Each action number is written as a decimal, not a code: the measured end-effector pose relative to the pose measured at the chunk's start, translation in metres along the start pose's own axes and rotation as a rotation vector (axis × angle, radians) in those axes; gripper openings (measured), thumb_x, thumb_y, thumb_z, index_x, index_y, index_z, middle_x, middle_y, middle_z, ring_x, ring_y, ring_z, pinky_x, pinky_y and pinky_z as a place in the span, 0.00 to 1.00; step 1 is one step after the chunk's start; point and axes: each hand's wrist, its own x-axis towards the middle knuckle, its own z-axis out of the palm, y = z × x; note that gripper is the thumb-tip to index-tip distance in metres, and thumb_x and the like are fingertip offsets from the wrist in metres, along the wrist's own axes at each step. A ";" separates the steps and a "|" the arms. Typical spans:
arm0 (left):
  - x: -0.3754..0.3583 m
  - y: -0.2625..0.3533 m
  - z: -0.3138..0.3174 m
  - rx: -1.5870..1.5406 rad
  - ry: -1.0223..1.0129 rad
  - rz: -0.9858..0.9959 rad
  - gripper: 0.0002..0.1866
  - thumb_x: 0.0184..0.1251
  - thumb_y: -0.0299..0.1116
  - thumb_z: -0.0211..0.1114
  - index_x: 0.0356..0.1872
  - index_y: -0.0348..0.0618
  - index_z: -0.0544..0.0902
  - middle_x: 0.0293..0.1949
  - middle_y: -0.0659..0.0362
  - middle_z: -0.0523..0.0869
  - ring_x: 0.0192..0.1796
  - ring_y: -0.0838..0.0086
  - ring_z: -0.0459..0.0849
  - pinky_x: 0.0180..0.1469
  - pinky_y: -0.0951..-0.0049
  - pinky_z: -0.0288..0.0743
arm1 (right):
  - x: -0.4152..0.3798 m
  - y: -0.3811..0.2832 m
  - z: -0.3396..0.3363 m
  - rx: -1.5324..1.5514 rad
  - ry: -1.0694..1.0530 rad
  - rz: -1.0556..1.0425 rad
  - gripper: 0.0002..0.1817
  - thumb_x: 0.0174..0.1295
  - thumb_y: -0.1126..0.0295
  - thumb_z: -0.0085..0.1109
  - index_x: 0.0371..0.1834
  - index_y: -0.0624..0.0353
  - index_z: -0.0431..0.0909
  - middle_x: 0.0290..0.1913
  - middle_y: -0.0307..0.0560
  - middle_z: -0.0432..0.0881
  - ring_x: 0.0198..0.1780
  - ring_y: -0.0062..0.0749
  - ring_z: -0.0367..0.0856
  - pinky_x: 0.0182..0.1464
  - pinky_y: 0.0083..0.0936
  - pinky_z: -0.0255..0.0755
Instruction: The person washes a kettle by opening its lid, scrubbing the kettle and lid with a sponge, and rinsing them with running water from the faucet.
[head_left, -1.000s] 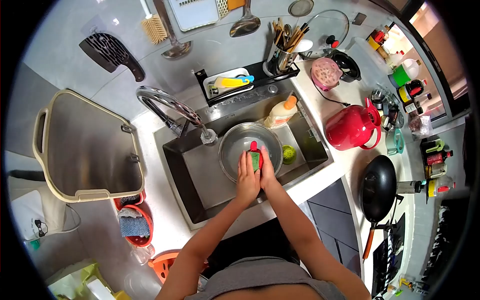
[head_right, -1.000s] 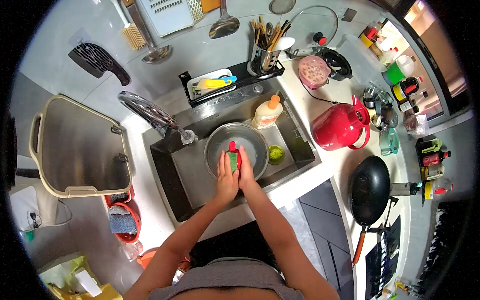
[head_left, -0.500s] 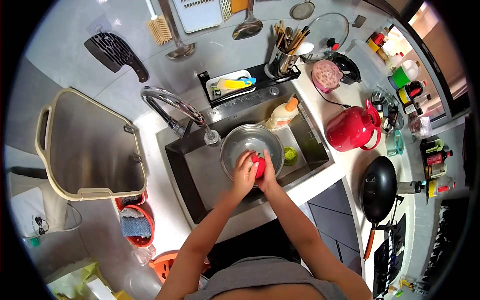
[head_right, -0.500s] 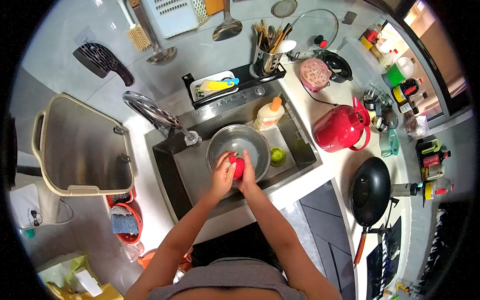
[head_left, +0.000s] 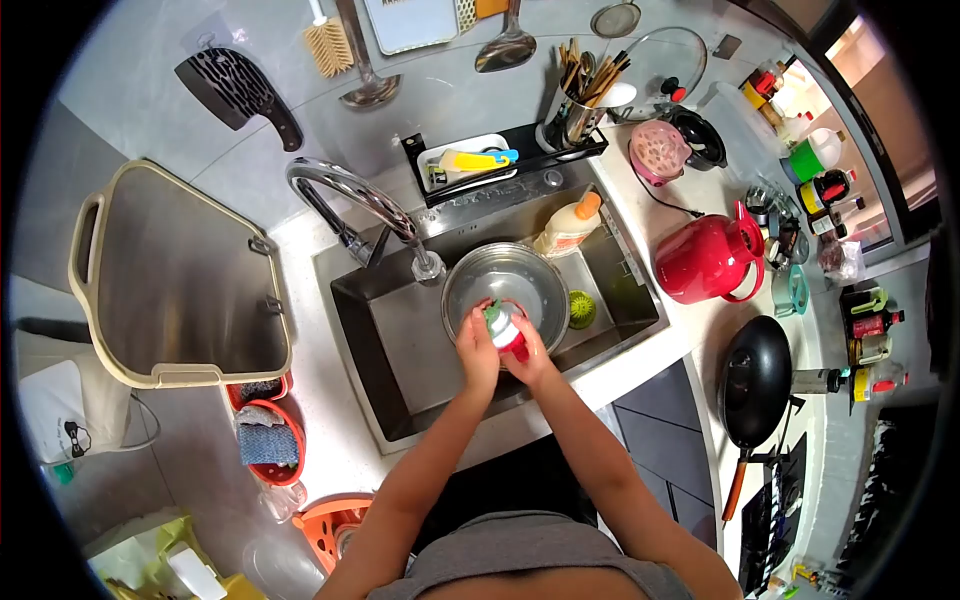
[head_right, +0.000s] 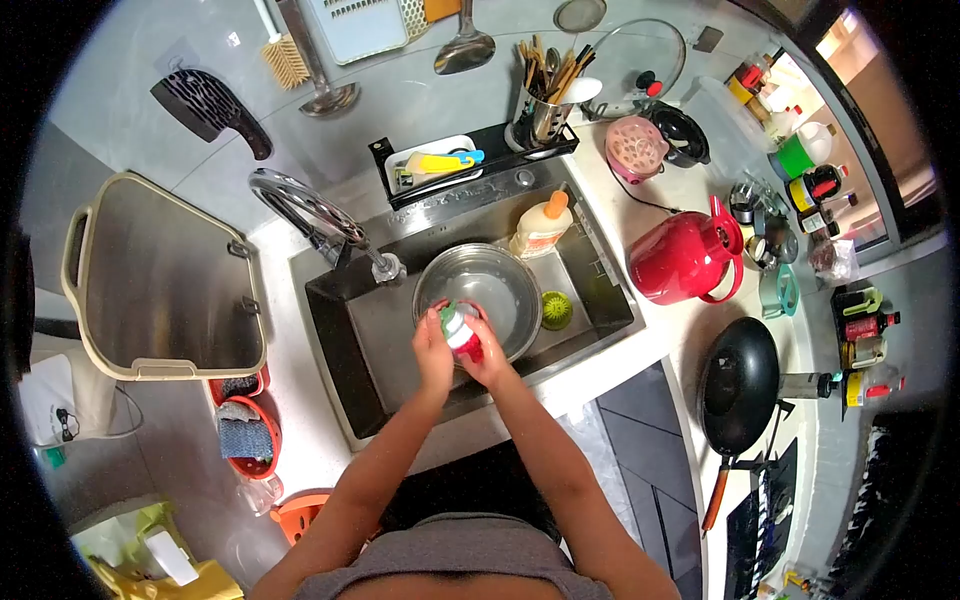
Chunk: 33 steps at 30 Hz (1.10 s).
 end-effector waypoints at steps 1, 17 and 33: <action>0.002 -0.002 -0.004 0.006 -0.044 -0.023 0.19 0.72 0.39 0.43 0.45 0.34 0.77 0.45 0.55 0.78 0.50 0.74 0.73 0.55 0.75 0.64 | -0.001 -0.001 0.002 0.014 -0.020 -0.001 0.19 0.61 0.59 0.49 0.54 0.49 0.66 0.47 0.38 0.76 0.50 0.29 0.73 0.52 0.27 0.68; -0.005 0.040 0.007 0.634 -0.327 0.733 0.11 0.54 0.23 0.53 0.38 0.37 0.79 0.43 0.53 0.79 0.47 0.59 0.76 0.53 0.62 0.65 | 0.029 0.024 -0.022 0.217 -0.197 -0.137 0.19 0.61 0.50 0.48 0.46 0.52 0.69 0.42 0.40 0.75 0.44 0.29 0.74 0.46 0.27 0.69; 0.009 0.021 -0.023 0.645 -0.567 0.742 0.18 0.60 0.24 0.47 0.53 0.36 0.71 0.57 0.50 0.70 0.60 0.54 0.66 0.61 0.62 0.59 | -0.004 -0.007 0.014 0.040 0.086 0.187 0.26 0.60 0.40 0.41 0.48 0.47 0.71 0.44 0.36 0.77 0.47 0.26 0.74 0.49 0.25 0.68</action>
